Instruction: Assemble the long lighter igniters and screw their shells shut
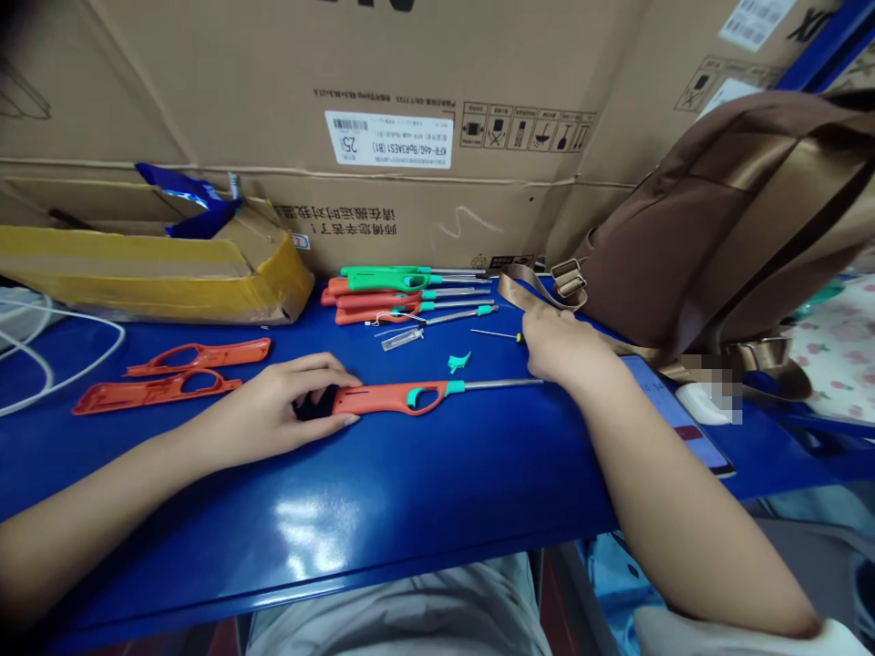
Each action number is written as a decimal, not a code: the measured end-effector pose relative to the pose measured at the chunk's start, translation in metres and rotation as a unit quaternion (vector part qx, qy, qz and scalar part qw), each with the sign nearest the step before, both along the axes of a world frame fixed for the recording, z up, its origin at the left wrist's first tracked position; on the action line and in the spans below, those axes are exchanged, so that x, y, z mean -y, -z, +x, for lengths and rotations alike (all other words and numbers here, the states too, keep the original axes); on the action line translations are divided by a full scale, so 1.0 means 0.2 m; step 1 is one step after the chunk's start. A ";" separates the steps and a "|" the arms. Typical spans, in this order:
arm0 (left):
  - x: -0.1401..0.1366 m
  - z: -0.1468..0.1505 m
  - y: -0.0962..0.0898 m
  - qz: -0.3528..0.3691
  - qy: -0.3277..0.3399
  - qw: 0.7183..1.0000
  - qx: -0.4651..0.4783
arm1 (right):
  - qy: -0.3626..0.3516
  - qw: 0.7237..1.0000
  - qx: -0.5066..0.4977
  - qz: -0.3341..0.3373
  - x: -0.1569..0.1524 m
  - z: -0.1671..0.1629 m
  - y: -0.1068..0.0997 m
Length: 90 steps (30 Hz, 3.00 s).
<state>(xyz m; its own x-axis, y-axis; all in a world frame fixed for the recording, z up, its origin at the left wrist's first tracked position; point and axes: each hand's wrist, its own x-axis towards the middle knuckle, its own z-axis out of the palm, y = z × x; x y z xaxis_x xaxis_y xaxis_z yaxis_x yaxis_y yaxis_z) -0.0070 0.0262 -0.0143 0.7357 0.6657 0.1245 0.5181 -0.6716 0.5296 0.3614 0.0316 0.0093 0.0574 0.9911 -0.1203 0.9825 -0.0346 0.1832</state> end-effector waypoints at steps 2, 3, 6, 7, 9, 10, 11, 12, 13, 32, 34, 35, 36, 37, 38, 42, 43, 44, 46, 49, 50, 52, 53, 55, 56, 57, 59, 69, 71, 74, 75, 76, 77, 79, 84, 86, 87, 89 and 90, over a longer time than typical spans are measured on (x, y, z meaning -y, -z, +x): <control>0.00 0.00 0.00 0.002 -0.002 1.000 -0.001 | -0.003 1.000 -0.001 0.000 0.00 0.00 0.02; 0.01 0.01 0.00 0.003 -0.003 1.000 -0.001 | -0.008 1.000 -0.002 0.001 0.00 0.00 0.02; 0.01 0.01 0.00 0.005 -0.005 1.000 0.000 | -0.017 1.000 -0.003 0.018 0.01 0.01 0.01; 0.01 0.01 0.00 0.005 -0.005 1.000 -0.001 | -0.021 0.999 -0.006 0.028 0.01 0.01 0.00; 0.01 0.02 0.00 0.003 -0.009 1.000 -0.004 | -0.035 0.998 -0.018 0.048 0.01 0.00 -0.01; 0.02 0.02 0.00 0.001 -0.012 1.000 -0.005 | -0.047 0.997 -0.024 0.054 0.01 -0.02 -0.01; 0.02 0.03 0.01 -0.003 -0.016 1.000 -0.005 | -0.067 0.995 -0.037 0.060 0.01 -0.04 -0.02; 0.03 0.03 0.01 -0.005 -0.018 1.000 -0.002 | -0.096 0.991 -0.057 0.070 0.01 -0.07 -0.02; 0.03 0.04 0.01 -0.004 -0.020 1.000 0.004 | -0.129 0.985 -0.083 0.083 0.01 -0.11 -0.02; 0.10 0.04 0.04 0.035 -0.025 0.999 -0.007 | -0.362 0.862 -0.326 0.138 -0.13 -0.89 0.10; 0.10 0.04 0.05 0.032 -0.032 0.999 0.003 | -0.366 0.863 -0.322 0.132 -0.17 -0.93 0.10; 0.10 0.04 0.05 0.030 -0.036 0.999 0.008 | -0.366 0.864 -0.322 0.130 -0.18 -0.95 0.11; 0.10 0.04 0.06 0.028 -0.040 0.999 0.012 | -0.365 0.864 -0.322 0.128 -0.20 -0.96 0.11; 0.10 0.04 0.06 0.027 -0.044 0.999 0.014 | -0.364 0.865 -0.322 0.127 -0.21 -0.98 0.11; 0.10 0.04 0.07 0.026 -0.047 0.998 0.016 | -0.363 0.865 -0.323 0.125 -0.22 -0.99 0.10; 0.10 0.04 0.07 0.024 -0.054 0.998 0.021 | -0.360 0.865 -0.328 0.120 -0.25 -1.02 0.10; 0.10 0.04 0.08 0.023 -0.055 0.998 0.022 | -0.360 0.865 -0.329 0.119 -0.26 -1.02 0.09; 0.10 0.04 0.08 0.022 -0.055 0.998 0.022 | -0.360 0.865 -0.330 0.119 -0.26 -1.02 0.10; 0.10 0.04 0.08 0.020 -0.055 0.998 0.023 | -0.360 0.863 -0.333 0.119 -0.26 -1.02 0.10; 0.10 0.04 0.07 0.019 -0.058 0.998 0.022 | -0.363 0.861 -0.336 0.120 -0.27 -1.02 0.11; 0.10 0.04 0.07 0.019 -0.059 0.998 0.022 | -0.364 0.860 -0.336 0.121 -0.27 -1.02 0.11; 0.10 0.04 0.08 0.019 -0.060 0.998 0.023 | -0.367 0.859 -0.337 0.122 -0.27 -1.02 0.11; 0.10 0.04 0.08 0.019 -0.060 0.998 0.023 | -0.368 0.858 -0.337 0.123 -0.27 -1.02 0.11; 0.10 0.04 0.08 0.020 -0.058 0.998 0.024 | -0.371 0.856 -0.337 0.125 -0.27 -1.02 0.12; 0.10 0.04 0.08 0.020 -0.057 0.998 0.024 | -0.372 0.855 -0.337 0.126 -0.27 -1.02 0.12; 0.10 0.04 0.08 0.021 -0.056 0.998 0.024 | -0.374 0.854 -0.337 0.128 -0.27 -1.02 0.12; 0.10 0.04 0.08 0.023 -0.055 0.998 0.023 | -0.377 0.852 -0.339 0.132 -0.26 -1.01 0.11; 0.10 0.04 0.07 0.027 -0.049 0.998 0.010 | -0.393 0.837 -0.349 0.152 -0.16 -0.91 0.04; 0.10 0.04 0.07 0.029 -0.051 0.998 0.007 | -0.393 0.834 -0.353 0.162 -0.13 -0.87 0.02; 0.10 0.04 0.06 0.029 -0.052 0.998 0.007 | -0.379 0.835 -0.357 0.177 -0.08 -0.80 -0.01; 0.10 0.04 0.06 0.028 -0.052 0.998 0.008 | -0.371 0.837 -0.360 0.180 -0.06 -0.78 -0.02; 0.10 0.04 0.06 0.026 -0.051 0.998 0.010 | -0.364 0.837 -0.365 0.182 -0.04 -0.76 -0.03; 0.10 0.04 0.06 0.025 -0.051 0.998 0.012 | -0.354 0.837 -0.371 0.188 -0.02 -0.74 -0.04; 0.09 0.03 0.06 0.022 -0.050 0.998 0.018 | -0.337 0.836 -0.386 0.196 0.02 -0.70 -0.05; 0.08 0.03 0.06 -0.010 -0.062 0.995 0.080 | -0.242 0.822 -0.463 0.226 0.13 -0.60 -0.02; 0.07 0.04 0.05 -0.062 -0.096 0.982 0.152 | -0.170 0.802 -0.527 0.225 0.14 -0.56 0.00; 0.06 0.05 0.05 -0.100 -0.120 0.969 0.189 | -0.134 0.784 -0.564 0.222 0.14 -0.54 0.01; 0.05 0.06 0.04 -0.177 -0.162 0.941 0.240 | -0.067 0.727 -0.647 0.220 0.13 -0.51 0.03; 0.04 0.06 0.04 -0.212 -0.174 0.928 0.254 | -0.041 0.692 -0.688 0.213 0.13 -0.49 0.03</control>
<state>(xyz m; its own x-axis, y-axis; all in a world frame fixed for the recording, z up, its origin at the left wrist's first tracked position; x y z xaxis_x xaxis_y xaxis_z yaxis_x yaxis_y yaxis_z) 0.0057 0.0178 -0.0218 0.3859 0.9199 0.0696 0.2763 -0.1872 0.9427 0.2625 0.0065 0.0028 0.1201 0.9467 0.2990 0.2174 0.2688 -0.9383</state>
